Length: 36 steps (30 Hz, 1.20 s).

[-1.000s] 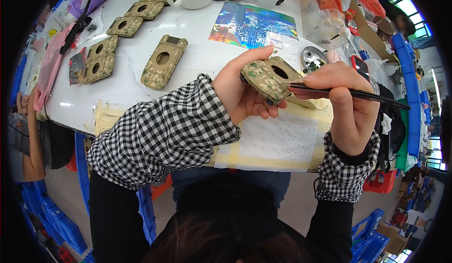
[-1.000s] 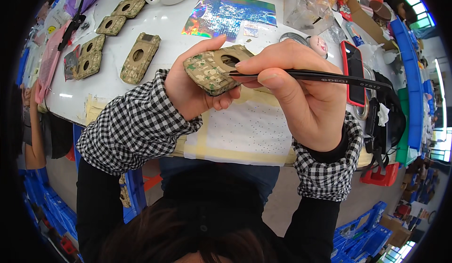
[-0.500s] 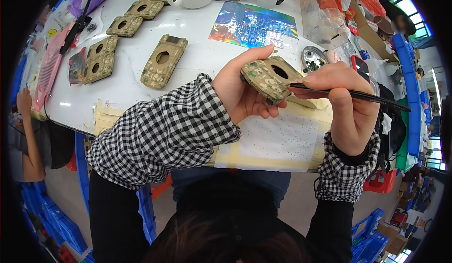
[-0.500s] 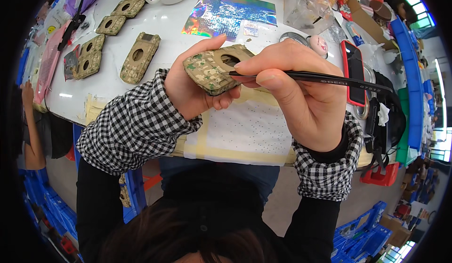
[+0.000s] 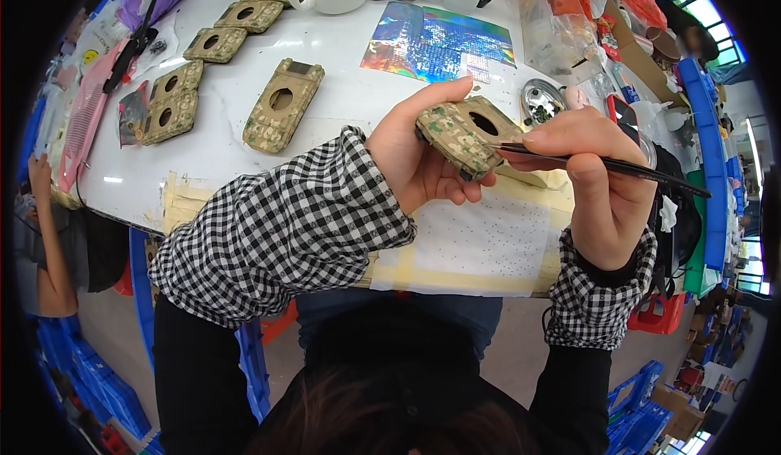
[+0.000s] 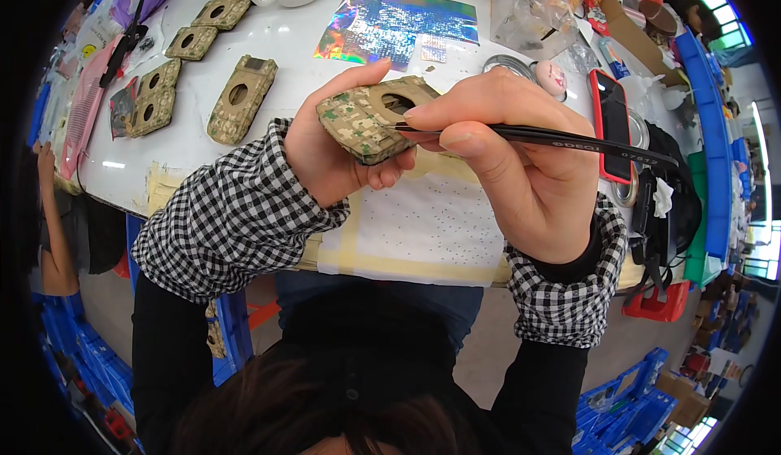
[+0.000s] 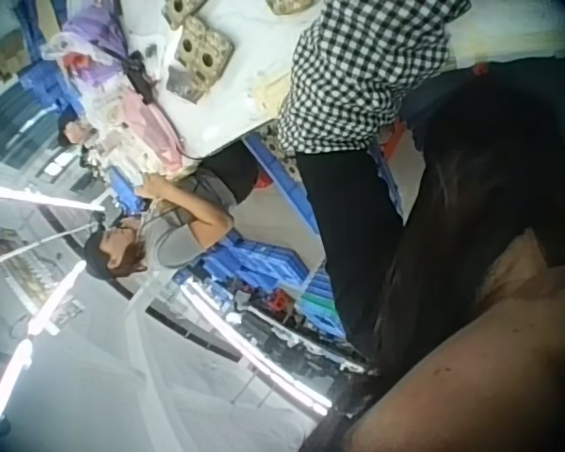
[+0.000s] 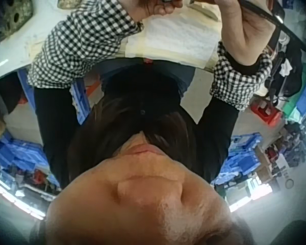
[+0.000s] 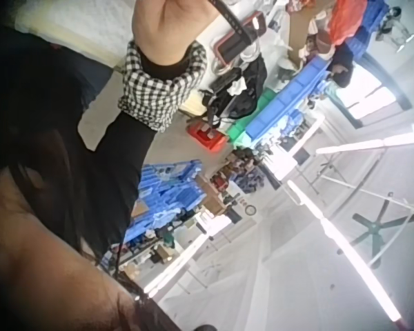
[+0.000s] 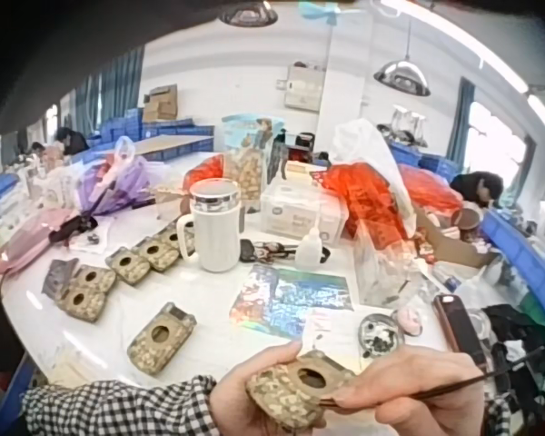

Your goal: Painting camouflage details onto toy tank hulls using a fine paintbrush.

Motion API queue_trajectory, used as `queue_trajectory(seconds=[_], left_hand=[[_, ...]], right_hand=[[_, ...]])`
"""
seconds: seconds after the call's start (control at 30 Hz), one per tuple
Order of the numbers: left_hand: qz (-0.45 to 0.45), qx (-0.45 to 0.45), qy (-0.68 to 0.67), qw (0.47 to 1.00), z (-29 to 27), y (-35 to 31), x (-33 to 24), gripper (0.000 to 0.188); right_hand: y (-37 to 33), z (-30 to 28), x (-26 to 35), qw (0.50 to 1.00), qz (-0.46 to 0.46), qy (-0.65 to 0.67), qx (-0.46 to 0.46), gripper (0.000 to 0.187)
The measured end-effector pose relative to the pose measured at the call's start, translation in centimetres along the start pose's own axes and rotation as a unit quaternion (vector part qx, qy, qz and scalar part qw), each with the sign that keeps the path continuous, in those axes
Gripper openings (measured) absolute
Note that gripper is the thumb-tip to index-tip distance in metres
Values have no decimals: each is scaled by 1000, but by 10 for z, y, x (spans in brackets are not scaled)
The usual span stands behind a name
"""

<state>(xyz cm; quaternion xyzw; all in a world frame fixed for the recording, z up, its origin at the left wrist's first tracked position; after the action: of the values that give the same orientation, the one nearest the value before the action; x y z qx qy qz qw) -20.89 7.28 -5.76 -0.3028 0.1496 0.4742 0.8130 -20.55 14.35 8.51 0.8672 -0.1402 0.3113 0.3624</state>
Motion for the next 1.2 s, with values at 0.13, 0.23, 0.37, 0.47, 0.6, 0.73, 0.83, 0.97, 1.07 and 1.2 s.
queue_trajectory(seconds=[0.13, 0.23, 0.37, 0.47, 0.6, 0.73, 0.83, 0.97, 1.07, 1.2], left_hand=[[5, -8, 5, 1000, -1, 0, 0, 51], [8, -7, 7, 1000, -1, 0, 0, 51], [5, 7, 11, 1000, 1, 0, 0, 51], [14, -12, 2, 1000, -1, 0, -2, 51], [-4, -5, -6, 1000, 1, -1, 0, 51], [-11, -1, -14, 1000, 1, 1, 0, 50], [41, 8, 25, 999, 0, 2, -12, 48], [133, 20, 109, 985, 8, -2, -34, 48], [165, 9, 142, 976, 12, -3, -41, 48], [132, 35, 122, 983, 13, -2, -39, 52]], right_hand=[[-1, 0, -1, 1000, 9, 4, -4, 36], [0, 1, -1, 1000, 16, 4, 0, 37], [0, 0, -1, 1000, 16, 13, 1, 38], [-1, -1, -5, 998, 35, 46, -14, 40], [-2, -11, -7, 995, 32, 72, -67, 46], [-7, -24, -8, 991, 13, 45, -129, 50], [-9, -27, -6, 989, 3, 38, -142, 39], [-11, -35, -14, 979, 22, 38, -201, 20], [-12, -43, -21, 971, 59, 28, -231, 17], [-16, -53, -27, 961, 63, 33, -267, 17]])
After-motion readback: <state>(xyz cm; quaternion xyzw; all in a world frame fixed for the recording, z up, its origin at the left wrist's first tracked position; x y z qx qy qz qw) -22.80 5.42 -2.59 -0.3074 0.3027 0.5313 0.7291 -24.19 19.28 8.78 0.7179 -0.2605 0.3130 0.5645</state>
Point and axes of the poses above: each hand's wrist, its own y-axis towards the middle knuckle, its own z-axis out of the palm, x = y × z, the point moved 10 cm from there along y, towards the middle knuckle, and after that the axes turned 4 degrees about -x, right-handed, at the moved point
